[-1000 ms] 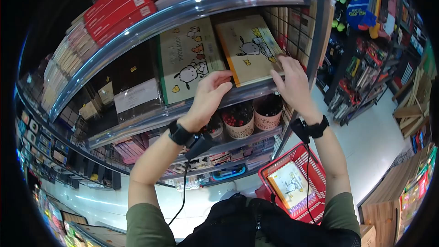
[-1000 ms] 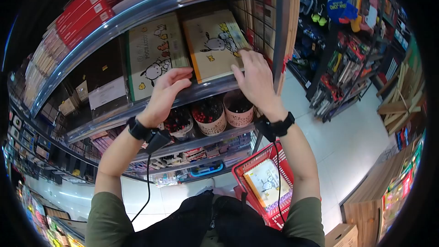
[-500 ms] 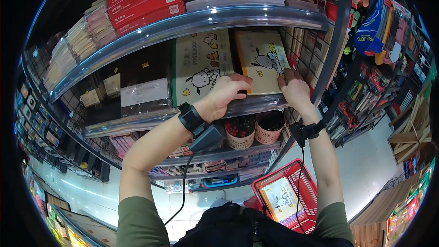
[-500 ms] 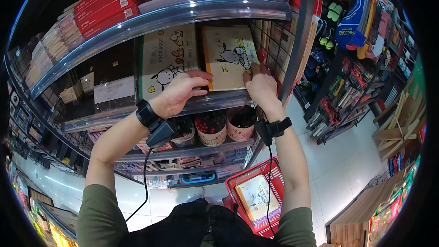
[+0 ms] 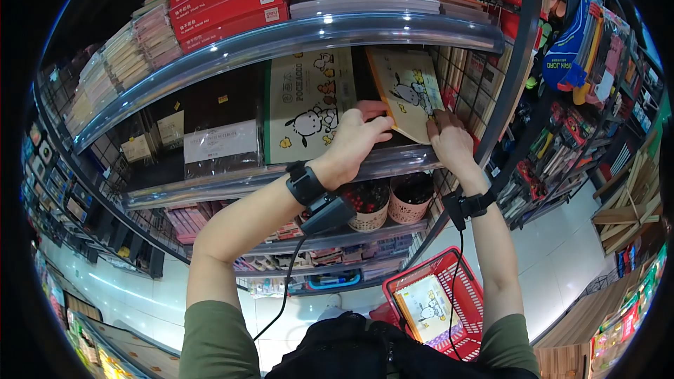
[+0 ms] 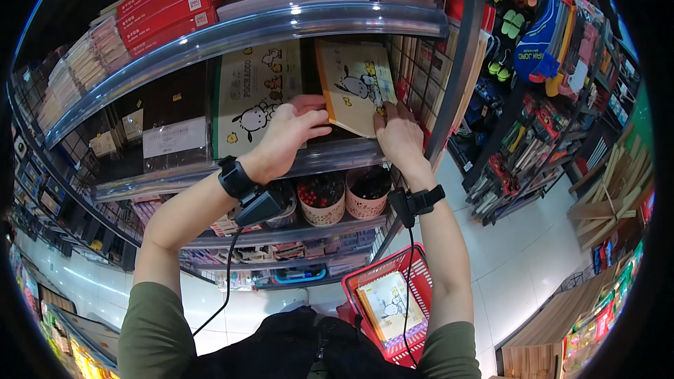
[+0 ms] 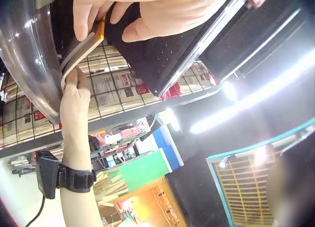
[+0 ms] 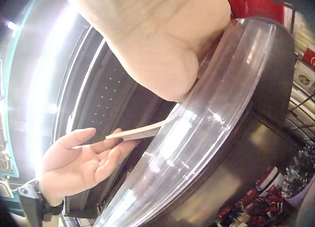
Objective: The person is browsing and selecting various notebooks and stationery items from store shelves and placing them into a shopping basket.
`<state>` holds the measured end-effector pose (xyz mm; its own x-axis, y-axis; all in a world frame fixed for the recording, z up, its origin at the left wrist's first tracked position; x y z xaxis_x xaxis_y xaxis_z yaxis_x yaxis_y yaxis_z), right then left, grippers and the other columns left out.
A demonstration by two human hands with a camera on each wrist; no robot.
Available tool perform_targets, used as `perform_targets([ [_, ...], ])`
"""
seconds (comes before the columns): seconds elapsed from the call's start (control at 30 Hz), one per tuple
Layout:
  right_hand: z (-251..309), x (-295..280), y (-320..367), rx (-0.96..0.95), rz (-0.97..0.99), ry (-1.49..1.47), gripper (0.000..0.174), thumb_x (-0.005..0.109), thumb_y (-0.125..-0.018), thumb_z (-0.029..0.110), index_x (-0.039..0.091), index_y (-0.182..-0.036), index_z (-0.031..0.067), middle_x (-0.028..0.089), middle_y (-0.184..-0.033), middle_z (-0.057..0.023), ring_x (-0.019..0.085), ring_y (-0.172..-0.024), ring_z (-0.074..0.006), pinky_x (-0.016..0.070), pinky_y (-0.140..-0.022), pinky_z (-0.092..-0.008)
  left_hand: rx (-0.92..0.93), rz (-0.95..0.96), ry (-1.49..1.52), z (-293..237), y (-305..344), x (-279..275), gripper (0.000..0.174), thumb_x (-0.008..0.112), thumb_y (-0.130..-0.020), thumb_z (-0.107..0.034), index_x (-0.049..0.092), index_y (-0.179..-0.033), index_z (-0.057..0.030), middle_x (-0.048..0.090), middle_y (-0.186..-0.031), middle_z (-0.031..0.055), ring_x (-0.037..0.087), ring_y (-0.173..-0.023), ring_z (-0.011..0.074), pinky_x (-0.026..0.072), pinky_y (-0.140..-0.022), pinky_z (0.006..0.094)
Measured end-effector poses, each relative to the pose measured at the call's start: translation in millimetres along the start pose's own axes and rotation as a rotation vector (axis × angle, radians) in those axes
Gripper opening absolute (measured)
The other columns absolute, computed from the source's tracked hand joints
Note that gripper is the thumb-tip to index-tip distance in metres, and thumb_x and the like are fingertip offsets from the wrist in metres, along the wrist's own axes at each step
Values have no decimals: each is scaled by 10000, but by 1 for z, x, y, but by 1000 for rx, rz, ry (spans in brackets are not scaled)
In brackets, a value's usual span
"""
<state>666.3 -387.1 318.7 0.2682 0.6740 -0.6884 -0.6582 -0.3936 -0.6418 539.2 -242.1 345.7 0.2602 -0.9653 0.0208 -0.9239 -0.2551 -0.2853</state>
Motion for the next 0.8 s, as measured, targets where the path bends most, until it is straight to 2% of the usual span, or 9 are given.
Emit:
perform_targets([
  [0.07,0,1,0,-5,-12,-5,361,489,-873,275,548,-1126,24,567,-1111,-209,554,-1008,-376,454,-844,-451,-72,-89,187,9,-8,-8,404,549,-871,-103,442,-1223,66,566,-1102,128,587,-957,190,478,-863,288],
  [0.17,0,2,1,-12,-22,-19,360,496,-866,265,552,-1121,18,561,-1104,-211,551,-1005,-378,454,-845,-453,-154,-12,188,15,-19,-6,424,548,-881,-121,423,-1236,75,573,-1093,136,587,-969,197,487,-861,294],
  [0.2,0,1,1,-14,-21,-28,355,497,-865,264,554,-1118,21,561,-1099,-209,552,-1001,-376,454,-842,-452,-151,-37,154,16,-21,-6,340,569,-836,-71,511,-1136,77,612,-1025,140,588,-949,187,493,-832,297],
  [0.43,0,1,1,-21,-24,-38,339,505,-862,264,558,-1090,18,565,-1082,-210,561,-973,-377,456,-836,-454,-55,61,-113,4,-24,7,420,600,-817,-142,513,-1172,66,599,-1105,122,550,-1023,166,428,-861,269],
  [0.53,-1,2,0,-40,-54,-19,335,510,-861,265,559,-1080,16,565,-1075,-216,562,-960,-384,457,-828,-455,-105,-38,-220,3,-28,0,411,626,-803,-173,544,-1139,49,626,-1004,115,545,-981,155,412,-852,272],
  [0.6,-1,2,0,-65,-68,-31,336,513,-862,267,559,-1080,15,564,-1077,-222,561,-957,-388,457,-819,-459,-136,-43,-456,10,-41,-9,312,635,-806,-189,592,-1034,19,618,-862,92,549,-777,124,429,-673,246],
  [0.63,-1,1,1,-62,-72,-32,336,513,-862,267,559,-1080,15,564,-1077,-222,561,-957,-388,457,-819,-459,-135,-40,-460,11,-47,-13,312,635,-806,-189,592,-1034,19,618,-862,92,549,-777,124,429,-673,246],
  [0.73,0,-1,0,-65,-85,-35,339,517,-861,268,557,-1084,17,562,-1084,-224,562,-951,-390,456,-814,-461,-414,-35,-120,39,-51,-18,140,613,-842,-168,591,-874,-33,534,-698,10,403,-485,62,250,-406,206],
  [0.8,0,0,0,-78,-78,-55,328,536,-854,251,555,-1078,11,567,-1062,-213,559,-951,-381,449,-820,-455,-350,-30,-63,43,-51,-16,115,600,-852,-148,593,-879,-37,532,-695,1,408,-493,59,264,-414,203],
])
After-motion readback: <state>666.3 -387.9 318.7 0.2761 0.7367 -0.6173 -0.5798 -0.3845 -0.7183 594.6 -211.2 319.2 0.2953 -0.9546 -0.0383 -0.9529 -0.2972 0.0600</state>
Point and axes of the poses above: each hand's wrist, its own y-axis away from the middle knuckle, its own x-axis out of the palm, z = x × y, the point moved 8 cm from there along -y, towards the middle knuckle
